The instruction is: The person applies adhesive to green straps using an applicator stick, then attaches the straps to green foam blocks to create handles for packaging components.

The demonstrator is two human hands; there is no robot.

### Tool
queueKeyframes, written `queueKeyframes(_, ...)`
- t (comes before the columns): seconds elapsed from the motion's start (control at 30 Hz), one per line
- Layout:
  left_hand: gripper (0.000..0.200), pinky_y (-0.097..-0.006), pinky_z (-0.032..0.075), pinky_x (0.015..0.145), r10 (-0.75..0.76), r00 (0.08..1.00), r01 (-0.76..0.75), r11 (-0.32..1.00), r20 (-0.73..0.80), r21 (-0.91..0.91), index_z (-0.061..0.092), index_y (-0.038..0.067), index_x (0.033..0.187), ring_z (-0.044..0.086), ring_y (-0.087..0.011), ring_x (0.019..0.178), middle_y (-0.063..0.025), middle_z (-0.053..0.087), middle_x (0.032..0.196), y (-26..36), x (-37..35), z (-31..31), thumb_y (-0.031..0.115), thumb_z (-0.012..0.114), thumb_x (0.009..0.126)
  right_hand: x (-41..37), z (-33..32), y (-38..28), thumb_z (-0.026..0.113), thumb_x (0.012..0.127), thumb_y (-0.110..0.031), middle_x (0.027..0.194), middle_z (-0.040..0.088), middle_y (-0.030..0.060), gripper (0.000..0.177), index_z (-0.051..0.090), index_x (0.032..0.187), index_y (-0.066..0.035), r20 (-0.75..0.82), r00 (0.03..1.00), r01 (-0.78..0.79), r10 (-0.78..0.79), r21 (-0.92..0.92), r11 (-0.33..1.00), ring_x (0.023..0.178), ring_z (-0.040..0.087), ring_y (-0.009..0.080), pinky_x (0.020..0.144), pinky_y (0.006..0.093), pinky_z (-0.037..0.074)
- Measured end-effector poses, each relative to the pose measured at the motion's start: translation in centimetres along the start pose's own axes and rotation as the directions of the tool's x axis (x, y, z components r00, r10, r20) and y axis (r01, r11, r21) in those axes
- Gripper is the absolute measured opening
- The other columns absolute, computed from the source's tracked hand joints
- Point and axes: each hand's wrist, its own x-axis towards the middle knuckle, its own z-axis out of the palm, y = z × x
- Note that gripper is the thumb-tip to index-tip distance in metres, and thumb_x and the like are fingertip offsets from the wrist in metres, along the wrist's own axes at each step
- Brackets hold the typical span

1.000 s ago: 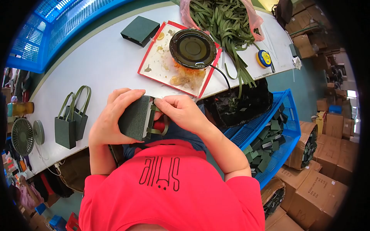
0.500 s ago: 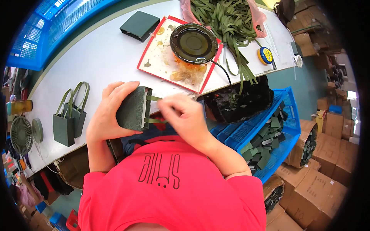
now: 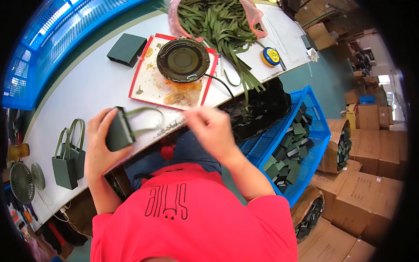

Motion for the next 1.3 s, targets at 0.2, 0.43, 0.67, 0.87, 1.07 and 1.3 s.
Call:
queueKeyframes(0.2, 0.073, -0.0458, 0.039, 0.105, -0.313, 0.947, 0.321, 0.934, -0.069, 0.159, 0.057, 0.016, 0.139, 0.049, -0.0367, 0.121, -0.0195, 0.053, 0.131, -2.7, -1.2, 0.0, 0.032, 0.082, 0.073, 5.6, -5.9, 5.8, 0.07, 0.094, -0.015, 0.08, 0.069, 0.0071, 0.018, 0.072, 0.099, 0.002, -0.451, 0.892, -0.024, -0.038, -0.132, 0.991, 0.072, 0.061, 0.0125, 0.067, 0.0273, 0.049)
queueKeyframes(0.43, 0.036, -0.0369, 0.048, 0.088, -0.509, 0.853, 0.497, 0.859, -0.112, -0.121, 0.06, 0.0, 0.124, 0.061, -0.0312, 0.097, -0.0156, 0.062, 0.111, -5.3, -1.3, -0.1, 0.026, 0.061, 0.099, 8.8, -6.1, 6.1, 0.071, 0.087, -0.025, 0.095, 0.069, 0.0136, 0.023, 0.075, 0.094, -0.004, -0.308, 0.951, -0.181, -0.037, -0.647, 0.741, 0.081, 0.068, 0.0289, 0.076, 0.039, 0.053)
queueKeyframes(0.67, 0.019, -0.0421, 0.039, 0.106, -0.233, 0.904, 0.177, 0.967, -0.359, -0.182, 0.054, 0.001, 0.079, 0.053, -0.0323, 0.126, -0.0139, 0.053, 0.142, -5.6, -1.9, -1.0, 0.007, 0.071, 0.083, 8.7, -6.6, 6.1, 0.065, 0.091, -0.01, 0.095, 0.068, 0.0126, 0.01, 0.063, 0.094, -0.001, -0.253, 0.764, 0.243, -0.593, -0.739, 0.628, 0.079, 0.066, 0.0268, 0.077, 0.0388, 0.052)
queueKeyframes(0.87, 0.03, -0.0588, 0.022, 0.118, 0.121, 0.972, -0.097, 0.987, -0.204, 0.125, 0.045, 0.005, 0.065, 0.033, -0.0431, 0.147, -0.0197, 0.044, 0.153, -2.3, -0.3, -1.3, 0.001, 0.075, 0.066, 3.4, -3.5, 0.7, 0.054, 0.104, -0.011, 0.086, 0.062, 0.0064, 0.013, 0.051, 0.111, 0.0, -0.057, 0.993, -0.063, 0.104, 0.49, 0.869, 0.067, 0.052, 0.0084, 0.063, 0.0244, 0.045)
queueKeyframes(1.07, 0.043, -0.0496, 0.029, 0.113, 0.038, 0.998, -0.039, 0.999, 0.048, 0.027, 0.065, 0.007, 0.096, 0.038, -0.0402, 0.141, -0.0194, 0.04, 0.155, -0.4, 0.6, -0.6, 0.009, 0.086, 0.059, 4.0, -1.1, 0.4, 0.063, 0.101, -0.015, 0.083, 0.06, 0.0052, 0.023, 0.055, 0.113, 0.004, 0.089, 0.968, -0.232, 0.235, 0.678, 0.698, 0.061, 0.046, 0.0071, 0.057, 0.0229, 0.041)
queueKeyframes(1.3, 0.066, -0.049, 0.027, 0.112, -0.017, 0.997, 0.002, 0.979, 0.07, 0.204, 0.067, 0.016, 0.12, 0.042, -0.0341, 0.136, -0.0144, 0.046, 0.148, -0.4, 0.5, 0.3, 0.02, 0.088, 0.058, 4.8, -0.5, 1.0, 0.066, 0.099, -0.015, 0.083, 0.059, 0.0011, 0.022, 0.06, 0.111, 0.002, 0.088, 0.961, -0.256, 0.263, 0.652, 0.714, 0.056, 0.041, 0.0034, 0.051, 0.0203, 0.03)
